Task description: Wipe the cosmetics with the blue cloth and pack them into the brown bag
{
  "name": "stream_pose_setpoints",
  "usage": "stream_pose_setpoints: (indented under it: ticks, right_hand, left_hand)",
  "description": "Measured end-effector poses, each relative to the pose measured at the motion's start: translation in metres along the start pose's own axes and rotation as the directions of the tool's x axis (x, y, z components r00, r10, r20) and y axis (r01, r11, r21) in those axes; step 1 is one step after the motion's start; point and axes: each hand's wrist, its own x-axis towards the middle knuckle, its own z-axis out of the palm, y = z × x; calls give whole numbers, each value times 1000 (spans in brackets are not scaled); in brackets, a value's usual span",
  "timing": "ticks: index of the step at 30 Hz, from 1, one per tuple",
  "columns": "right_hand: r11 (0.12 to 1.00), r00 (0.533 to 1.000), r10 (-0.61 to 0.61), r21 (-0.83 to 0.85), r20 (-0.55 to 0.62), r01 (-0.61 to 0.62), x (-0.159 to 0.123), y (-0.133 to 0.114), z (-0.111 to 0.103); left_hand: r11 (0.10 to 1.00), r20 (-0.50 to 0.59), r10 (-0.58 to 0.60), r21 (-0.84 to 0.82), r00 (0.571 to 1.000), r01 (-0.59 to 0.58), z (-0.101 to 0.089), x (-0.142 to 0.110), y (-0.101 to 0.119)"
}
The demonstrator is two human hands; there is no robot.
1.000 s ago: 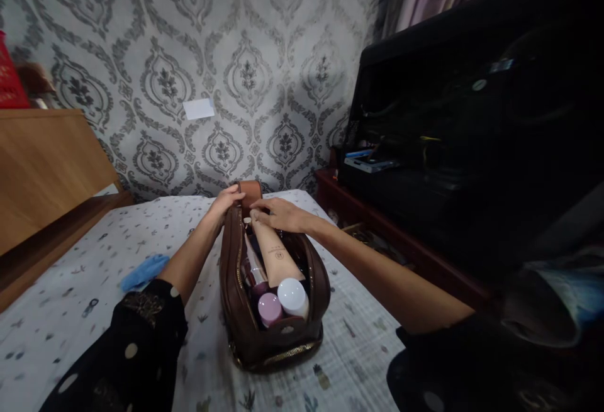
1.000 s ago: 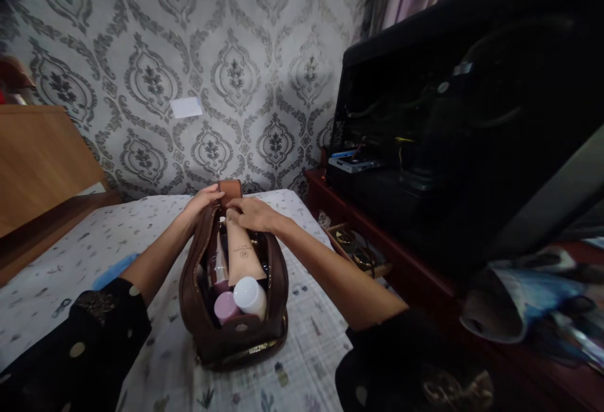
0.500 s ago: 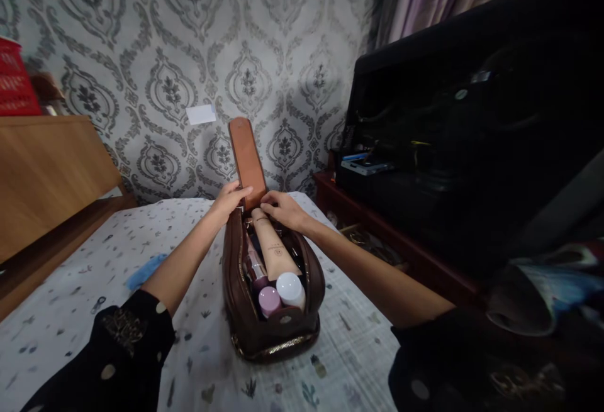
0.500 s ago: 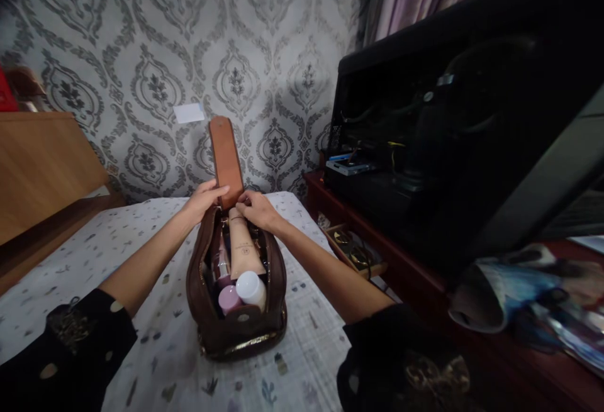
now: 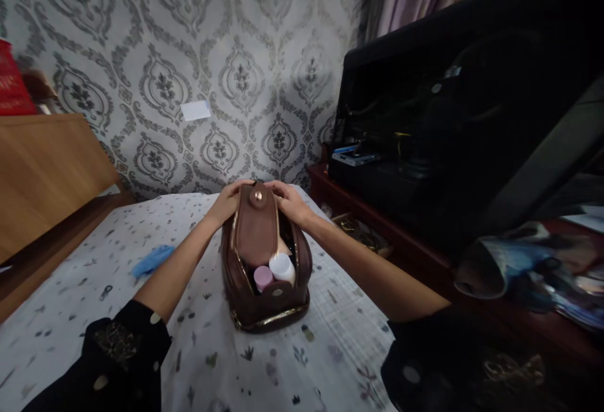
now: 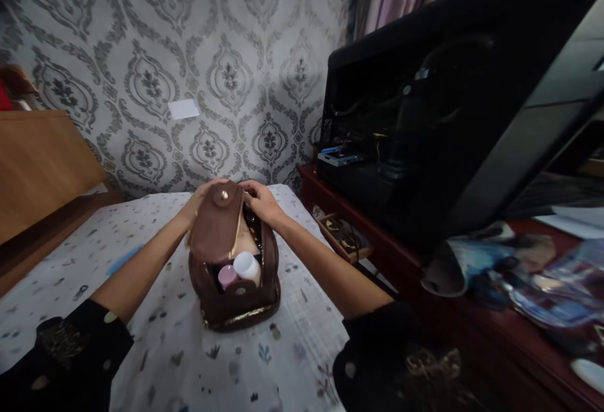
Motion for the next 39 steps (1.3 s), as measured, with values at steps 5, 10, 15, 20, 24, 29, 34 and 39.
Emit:
stream_pose_setpoints:
  ticks: [5, 10, 15, 20, 24, 29, 34, 39]
  right_hand:
    - [999, 1000, -7, -36, -16, 7, -21, -6, -3]
    - [997, 999, 12, -75, -47, -15, -33, -6, -4]
    - [994, 995, 13, -102, -98, -23, -51, -7, -3]
    - [993, 978, 17, -114, -206, -41, -91, -13, 5]
    - [993, 946, 106, -24, -307, -119, -118, -23, 20]
    - [991, 933, 128, 20, -335, -129, -120, -32, 37]
    - [993, 940, 115, 5, -322, -119, -116, -34, 41]
    - [995, 932, 91, -5, -350, -100, -118, -34, 44]
  left_hand:
    - [998, 95, 27, 51, 995, -32, -2, -15, 10]
    - [976, 86, 99, 183, 991, -113, 2, -37, 25]
    - [974, 5, 127, 190, 992, -125, 8, -77, 49]
    - [988, -161, 4, 156, 987, 21, 22, -123, 66]
    - [983, -273, -109, 113, 956, 144, 37, -137, 64]
    - [983, -329, -119, 93, 937, 158, 51, -128, 57]
    - [983, -322, -119, 98, 939, 158, 54, -126, 55]
    - [987, -314, -86, 101, 945, 123, 53, -124, 53]
